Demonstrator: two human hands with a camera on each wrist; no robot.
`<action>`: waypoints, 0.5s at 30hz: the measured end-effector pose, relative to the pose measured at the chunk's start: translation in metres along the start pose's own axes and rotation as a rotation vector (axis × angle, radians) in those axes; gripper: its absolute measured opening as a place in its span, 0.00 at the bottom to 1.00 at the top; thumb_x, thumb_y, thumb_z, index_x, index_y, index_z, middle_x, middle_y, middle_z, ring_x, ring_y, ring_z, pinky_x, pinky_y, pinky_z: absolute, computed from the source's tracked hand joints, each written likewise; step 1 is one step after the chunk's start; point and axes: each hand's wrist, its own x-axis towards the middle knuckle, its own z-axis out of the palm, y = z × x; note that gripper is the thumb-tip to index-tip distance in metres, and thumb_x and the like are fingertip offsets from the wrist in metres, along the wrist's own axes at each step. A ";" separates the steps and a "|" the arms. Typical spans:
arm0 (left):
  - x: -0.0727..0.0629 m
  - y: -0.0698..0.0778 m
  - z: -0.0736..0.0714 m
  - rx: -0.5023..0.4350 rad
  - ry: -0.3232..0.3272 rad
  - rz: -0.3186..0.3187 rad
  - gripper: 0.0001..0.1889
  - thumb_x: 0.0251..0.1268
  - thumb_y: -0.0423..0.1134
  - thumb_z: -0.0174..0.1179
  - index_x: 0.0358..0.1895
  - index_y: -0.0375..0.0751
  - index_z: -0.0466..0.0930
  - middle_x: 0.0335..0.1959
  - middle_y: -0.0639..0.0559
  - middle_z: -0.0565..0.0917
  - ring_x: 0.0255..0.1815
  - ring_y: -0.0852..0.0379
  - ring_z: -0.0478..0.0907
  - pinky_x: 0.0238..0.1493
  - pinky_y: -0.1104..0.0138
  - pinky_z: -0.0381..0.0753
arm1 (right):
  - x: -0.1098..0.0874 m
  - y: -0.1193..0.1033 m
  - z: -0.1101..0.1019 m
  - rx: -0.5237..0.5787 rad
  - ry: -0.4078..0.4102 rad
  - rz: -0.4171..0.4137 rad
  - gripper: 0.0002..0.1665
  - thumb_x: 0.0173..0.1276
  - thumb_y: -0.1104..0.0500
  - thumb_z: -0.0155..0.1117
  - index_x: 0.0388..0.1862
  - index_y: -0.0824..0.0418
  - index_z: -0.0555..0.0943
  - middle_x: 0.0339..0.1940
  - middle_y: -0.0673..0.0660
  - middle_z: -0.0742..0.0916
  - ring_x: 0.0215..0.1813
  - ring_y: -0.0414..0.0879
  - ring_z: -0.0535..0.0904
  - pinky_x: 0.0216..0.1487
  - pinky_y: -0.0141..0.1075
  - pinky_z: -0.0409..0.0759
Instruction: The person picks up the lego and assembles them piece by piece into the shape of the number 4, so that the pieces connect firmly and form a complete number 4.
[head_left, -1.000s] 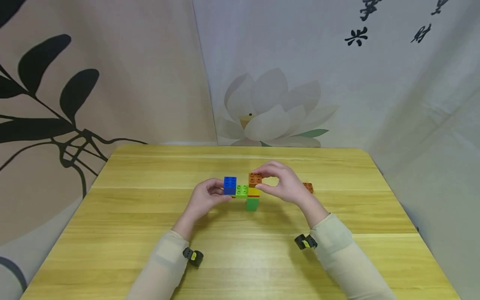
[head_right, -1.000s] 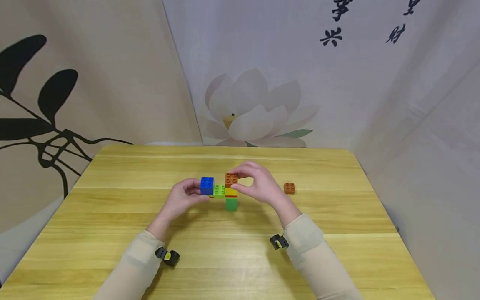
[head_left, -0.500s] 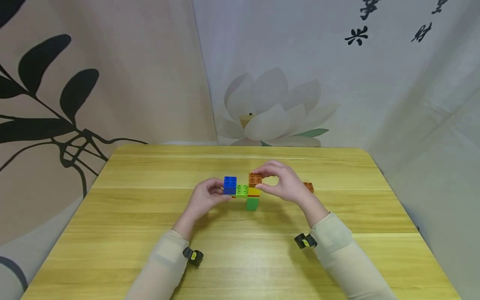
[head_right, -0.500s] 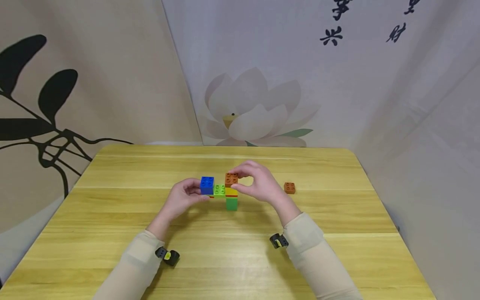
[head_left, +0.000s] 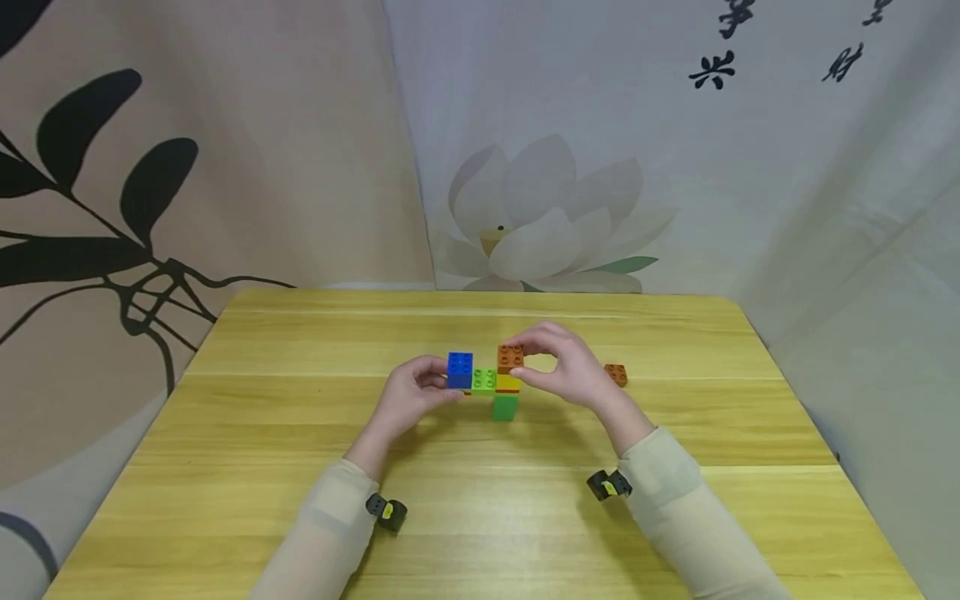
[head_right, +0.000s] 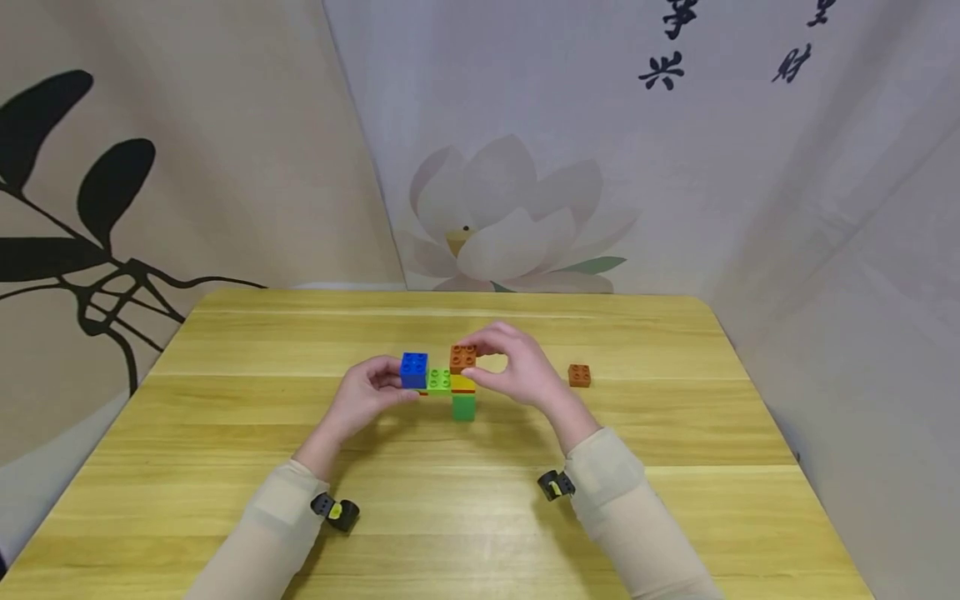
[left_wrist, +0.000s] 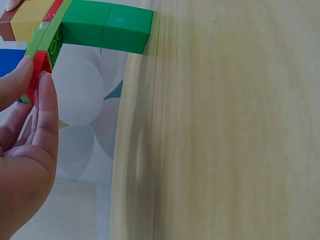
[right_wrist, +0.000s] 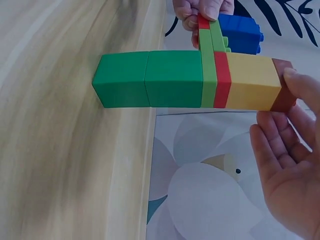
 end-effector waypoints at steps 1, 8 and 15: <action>0.002 -0.005 0.000 -0.002 0.004 0.001 0.18 0.53 0.27 0.73 0.48 0.29 0.81 0.39 0.45 0.84 0.40 0.52 0.79 0.42 0.69 0.80 | 0.000 0.000 0.001 0.007 -0.001 0.000 0.22 0.63 0.58 0.74 0.56 0.57 0.83 0.50 0.52 0.83 0.51 0.46 0.80 0.58 0.45 0.78; -0.005 0.010 -0.001 -0.007 0.005 0.003 0.17 0.54 0.27 0.72 0.47 0.29 0.81 0.39 0.44 0.84 0.40 0.51 0.79 0.43 0.68 0.81 | -0.001 0.002 0.004 0.057 0.003 0.015 0.21 0.65 0.58 0.73 0.57 0.58 0.82 0.51 0.52 0.82 0.53 0.47 0.79 0.60 0.44 0.77; -0.007 0.019 -0.001 0.012 -0.001 -0.008 0.17 0.54 0.25 0.71 0.47 0.26 0.80 0.38 0.43 0.84 0.40 0.51 0.79 0.42 0.69 0.80 | -0.003 0.004 0.005 0.107 0.007 0.040 0.22 0.64 0.58 0.73 0.57 0.58 0.82 0.52 0.53 0.82 0.54 0.48 0.79 0.61 0.43 0.77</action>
